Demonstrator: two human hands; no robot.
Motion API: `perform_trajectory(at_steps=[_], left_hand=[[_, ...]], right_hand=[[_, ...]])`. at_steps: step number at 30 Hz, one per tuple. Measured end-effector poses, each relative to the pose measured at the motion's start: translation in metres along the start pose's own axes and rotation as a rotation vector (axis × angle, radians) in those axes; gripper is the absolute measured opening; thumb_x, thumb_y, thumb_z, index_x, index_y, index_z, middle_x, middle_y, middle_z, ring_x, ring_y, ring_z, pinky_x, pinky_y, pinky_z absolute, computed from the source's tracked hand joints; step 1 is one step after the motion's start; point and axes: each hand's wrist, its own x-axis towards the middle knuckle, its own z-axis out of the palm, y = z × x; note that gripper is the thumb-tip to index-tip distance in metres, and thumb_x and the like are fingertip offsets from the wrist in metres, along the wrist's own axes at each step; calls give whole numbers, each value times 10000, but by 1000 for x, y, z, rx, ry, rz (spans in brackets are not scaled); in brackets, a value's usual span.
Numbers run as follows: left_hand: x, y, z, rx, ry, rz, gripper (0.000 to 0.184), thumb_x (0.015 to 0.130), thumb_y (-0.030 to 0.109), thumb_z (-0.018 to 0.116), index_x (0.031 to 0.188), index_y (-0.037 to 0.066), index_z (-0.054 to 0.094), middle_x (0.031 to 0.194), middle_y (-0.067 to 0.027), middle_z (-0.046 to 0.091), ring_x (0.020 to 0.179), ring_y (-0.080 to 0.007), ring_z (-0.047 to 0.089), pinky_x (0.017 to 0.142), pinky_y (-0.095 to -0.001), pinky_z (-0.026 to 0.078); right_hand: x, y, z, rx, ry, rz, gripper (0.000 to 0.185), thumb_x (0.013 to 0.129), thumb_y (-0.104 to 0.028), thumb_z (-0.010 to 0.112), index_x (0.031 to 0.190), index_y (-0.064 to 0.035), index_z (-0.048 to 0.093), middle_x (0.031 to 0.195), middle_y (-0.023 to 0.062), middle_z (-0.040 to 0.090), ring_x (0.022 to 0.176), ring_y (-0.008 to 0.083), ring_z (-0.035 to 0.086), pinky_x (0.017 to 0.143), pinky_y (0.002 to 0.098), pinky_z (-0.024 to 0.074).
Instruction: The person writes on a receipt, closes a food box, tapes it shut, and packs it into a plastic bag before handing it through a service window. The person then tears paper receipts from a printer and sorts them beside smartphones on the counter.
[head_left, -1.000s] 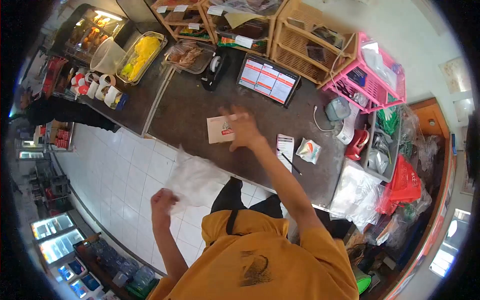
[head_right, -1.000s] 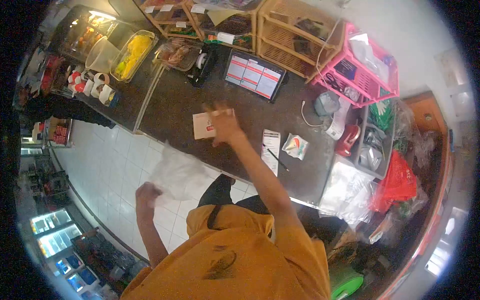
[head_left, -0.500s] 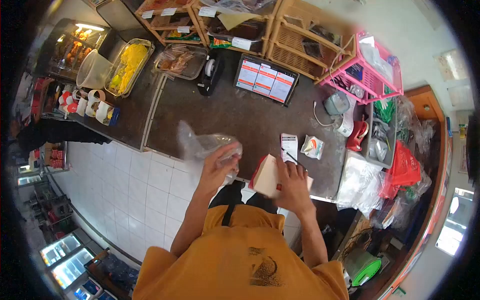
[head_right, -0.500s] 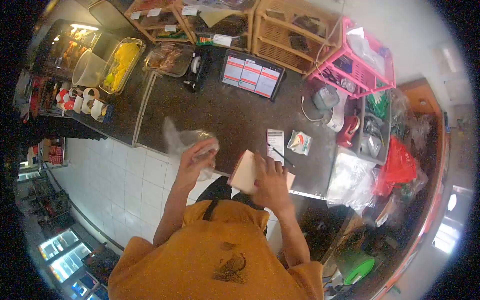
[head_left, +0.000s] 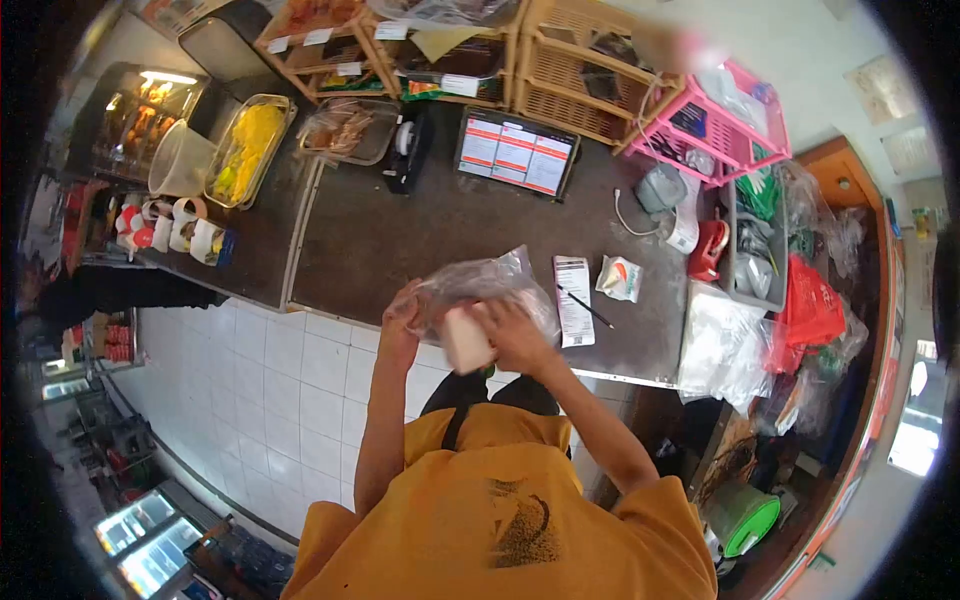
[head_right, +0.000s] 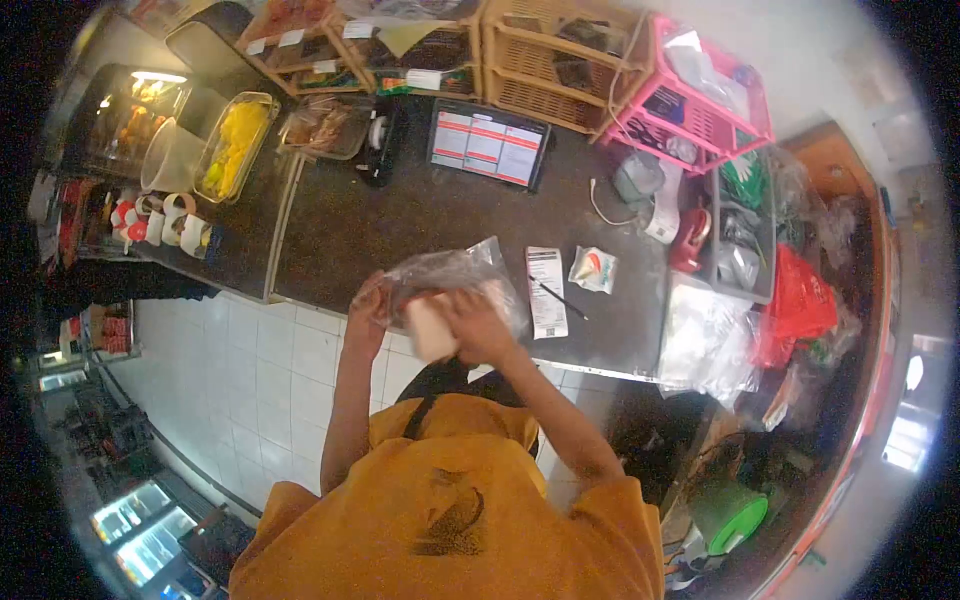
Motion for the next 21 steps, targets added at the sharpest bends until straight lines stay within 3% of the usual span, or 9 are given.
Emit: perform_trajectory(at_steps=[2,3,5,8,10,12,15,18,21], left_hand=[[-10,-8,-22,320,-12,48,562,850,114,746,1380,66,564,1070,-29,660,982,-203,666,898,-375,541],[-17,-14,-4,504,48,347,412,809,79,729,1212,44,652,896,-45,672,820,-239,682,754,-380,540],[-32,-25,-16,897,104,482,352,791,84,741,1127,36,649,860,-91,672,773,-274,670,707,-387,515],[-53,-41,-32,1315,-73,469,266,780,109,765,992,37,621,818,-165,655,762,-327,650,671,-392,492],[-76,-24,14,1278,-98,674,245,804,114,770,987,34,628,792,-122,677,701,-294,652,653,-389,496],[-100,25,70,930,-62,338,258,809,89,795,1014,37,648,781,-82,657,692,-200,622,660,-322,484],[-88,73,83,777,37,543,302,784,60,819,1029,40,644,772,-52,632,667,-132,578,644,-267,460],[-89,95,83,1023,174,439,367,757,78,850,1049,44,630,779,-41,630,675,-115,587,631,-252,460],[-57,41,40,1297,348,611,469,689,69,844,1079,66,584,759,-84,638,688,-278,642,617,-372,493]], right_hand=[[4,16,12,-42,-45,122,857,675,-291,790,1456,-143,471,1341,185,568,1360,433,431,1145,555,328],[8,23,18,-64,-67,184,817,683,-301,778,1433,-137,498,1300,187,603,1333,430,467,1126,546,359],[26,33,31,-12,-165,330,708,708,-289,746,1369,-124,553,1233,192,637,1257,418,530,1073,535,409],[47,27,48,36,151,400,617,714,-260,737,1283,-64,603,1238,224,625,1143,401,602,993,513,468],[57,21,56,-23,227,417,742,709,-285,760,1369,-41,524,1302,243,578,1206,415,558,1042,523,428],[57,4,46,-70,339,363,880,706,-318,781,1449,-12,423,1368,264,518,1268,433,503,1092,536,378],[50,-5,35,-150,263,434,1069,704,-420,804,1521,19,273,1441,280,435,1343,459,412,1147,557,298],[40,8,24,-89,223,433,1126,680,-509,812,1507,34,273,1428,282,427,1340,471,400,1140,560,300],[40,9,16,89,228,473,1202,608,-547,842,1530,1,300,1508,258,371,1405,472,328,1173,555,260]])
